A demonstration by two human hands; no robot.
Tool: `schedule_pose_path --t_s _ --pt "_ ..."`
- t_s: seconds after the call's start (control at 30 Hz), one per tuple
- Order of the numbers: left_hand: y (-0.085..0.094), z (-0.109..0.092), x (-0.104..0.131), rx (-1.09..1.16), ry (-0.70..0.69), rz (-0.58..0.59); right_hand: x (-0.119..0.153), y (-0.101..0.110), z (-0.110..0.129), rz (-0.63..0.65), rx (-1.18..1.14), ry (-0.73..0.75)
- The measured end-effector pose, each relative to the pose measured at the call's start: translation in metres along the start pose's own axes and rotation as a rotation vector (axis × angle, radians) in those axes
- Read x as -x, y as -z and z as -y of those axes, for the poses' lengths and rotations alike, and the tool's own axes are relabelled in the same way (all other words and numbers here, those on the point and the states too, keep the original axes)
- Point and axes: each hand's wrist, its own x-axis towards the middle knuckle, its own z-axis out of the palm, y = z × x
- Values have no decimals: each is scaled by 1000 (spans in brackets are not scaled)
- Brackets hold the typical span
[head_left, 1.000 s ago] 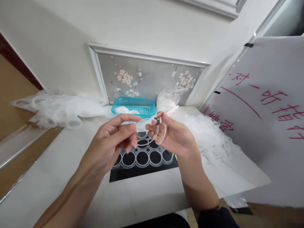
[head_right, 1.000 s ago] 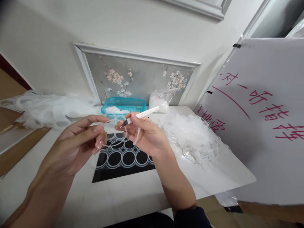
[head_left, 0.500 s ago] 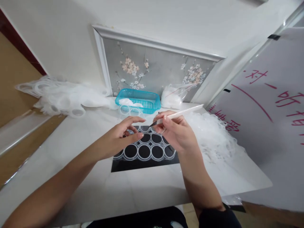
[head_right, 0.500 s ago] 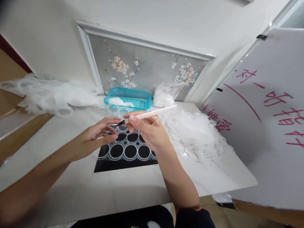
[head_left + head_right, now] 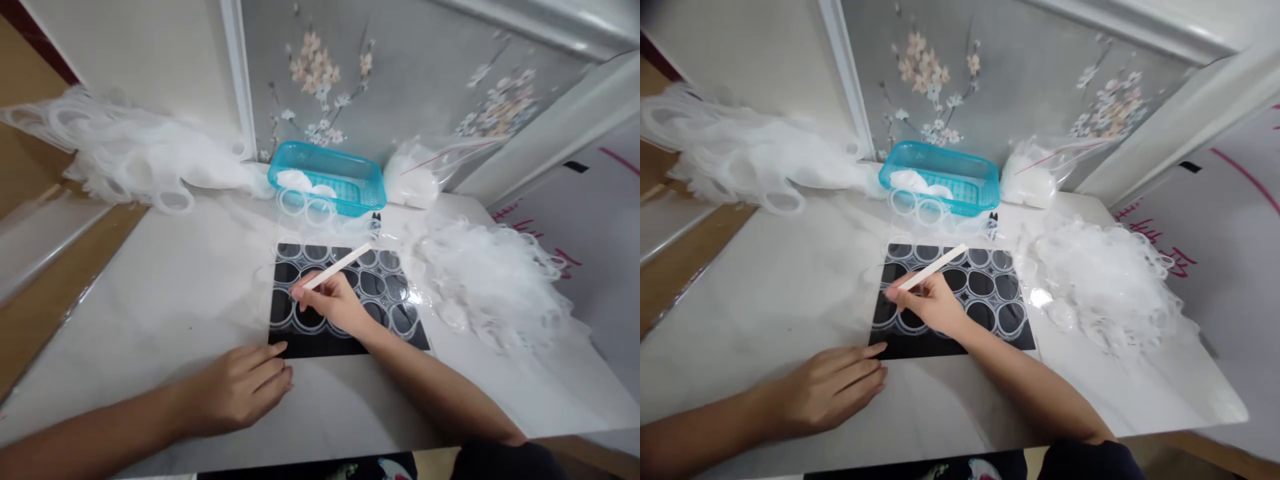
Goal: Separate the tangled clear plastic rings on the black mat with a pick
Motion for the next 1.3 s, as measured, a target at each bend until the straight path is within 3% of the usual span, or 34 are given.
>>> schedule_pose_path --t_s 0.1,0.27,0.7,0.9,1.1,1.3 --pt "-3 -1 3 -26 47 11 3 -9 -16 111 182 -66" --pt "-11 -2 4 -87 123 -12 8 -9 -20 137 434 -29" --pt "-9 -7 -2 -150 173 1 11 -10 -21 124 517 47" --pt "-10 -7 -3 -146 193 32 15 -11 -23 130 530 188" --pt "-11 -6 0 -149 177 52 15 -9 -21 113 508 125" --pt "-12 -6 0 -157 179 48 15 -11 -22 131 547 159"
